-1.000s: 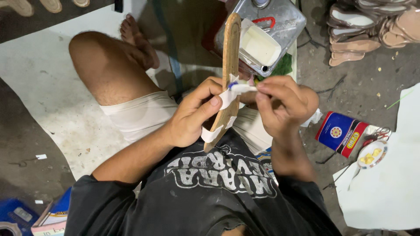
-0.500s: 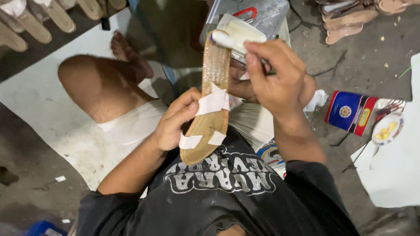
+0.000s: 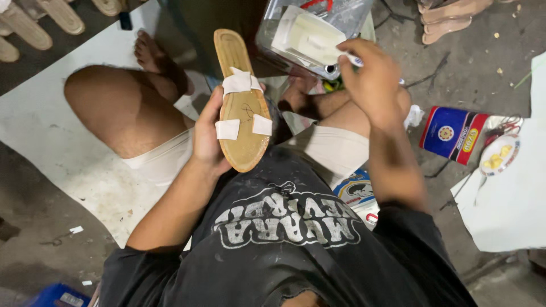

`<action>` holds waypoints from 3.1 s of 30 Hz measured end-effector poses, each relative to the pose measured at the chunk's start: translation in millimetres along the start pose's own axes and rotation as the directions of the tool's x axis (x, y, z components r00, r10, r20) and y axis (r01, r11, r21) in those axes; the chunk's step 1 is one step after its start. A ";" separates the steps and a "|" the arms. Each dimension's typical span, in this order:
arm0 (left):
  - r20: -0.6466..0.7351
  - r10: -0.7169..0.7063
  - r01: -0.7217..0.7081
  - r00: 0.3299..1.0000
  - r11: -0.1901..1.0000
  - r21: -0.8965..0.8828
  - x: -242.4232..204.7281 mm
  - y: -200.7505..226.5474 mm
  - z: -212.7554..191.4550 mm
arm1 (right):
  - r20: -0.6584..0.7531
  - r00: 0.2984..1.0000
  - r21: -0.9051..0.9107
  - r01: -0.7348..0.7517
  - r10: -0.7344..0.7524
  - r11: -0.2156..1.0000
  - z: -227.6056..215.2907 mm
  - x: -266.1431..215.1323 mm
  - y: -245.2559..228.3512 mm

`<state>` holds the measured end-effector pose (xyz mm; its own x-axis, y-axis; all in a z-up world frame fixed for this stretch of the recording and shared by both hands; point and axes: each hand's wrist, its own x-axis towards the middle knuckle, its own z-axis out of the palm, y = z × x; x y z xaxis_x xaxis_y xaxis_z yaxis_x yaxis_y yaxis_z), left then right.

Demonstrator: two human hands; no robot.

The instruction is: The person sits on the floor and uses a toothbrush to apply white paint to the straps of wooden sandals. They repeatedly dip the brush into a container of paint and carefully coat the straps, then place the finished sandals on a nearby rack.

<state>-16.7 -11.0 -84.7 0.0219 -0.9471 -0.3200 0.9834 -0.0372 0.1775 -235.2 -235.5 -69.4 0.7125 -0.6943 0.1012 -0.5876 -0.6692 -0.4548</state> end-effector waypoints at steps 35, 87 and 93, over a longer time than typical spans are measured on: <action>-0.002 0.412 -0.306 0.911 0.681 0.666 -1.8 -32.4 14.0 | -0.127 0.991 0.458 0.105 -0.052 0.883 -0.1 -49.1 -110.3; 0.003 0.299 -0.298 0.954 0.954 -0.029 5.5 -29.2 26.1 | 0.188 0.959 0.971 -0.214 0.211 0.108 70.1 -62.5 -29.5; 0.201 0.513 -0.536 0.835 0.673 0.510 17.6 -47.4 -10.8 | 0.207 0.978 0.936 -0.187 0.035 -0.299 73.2 -63.7 -61.2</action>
<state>-61.0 -22.5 -108.8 0.4864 -0.8737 0.0106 0.5578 0.3198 0.7659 -216.6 -131.0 -112.7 0.7557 -0.6473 -0.0998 0.4011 0.5778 -0.7108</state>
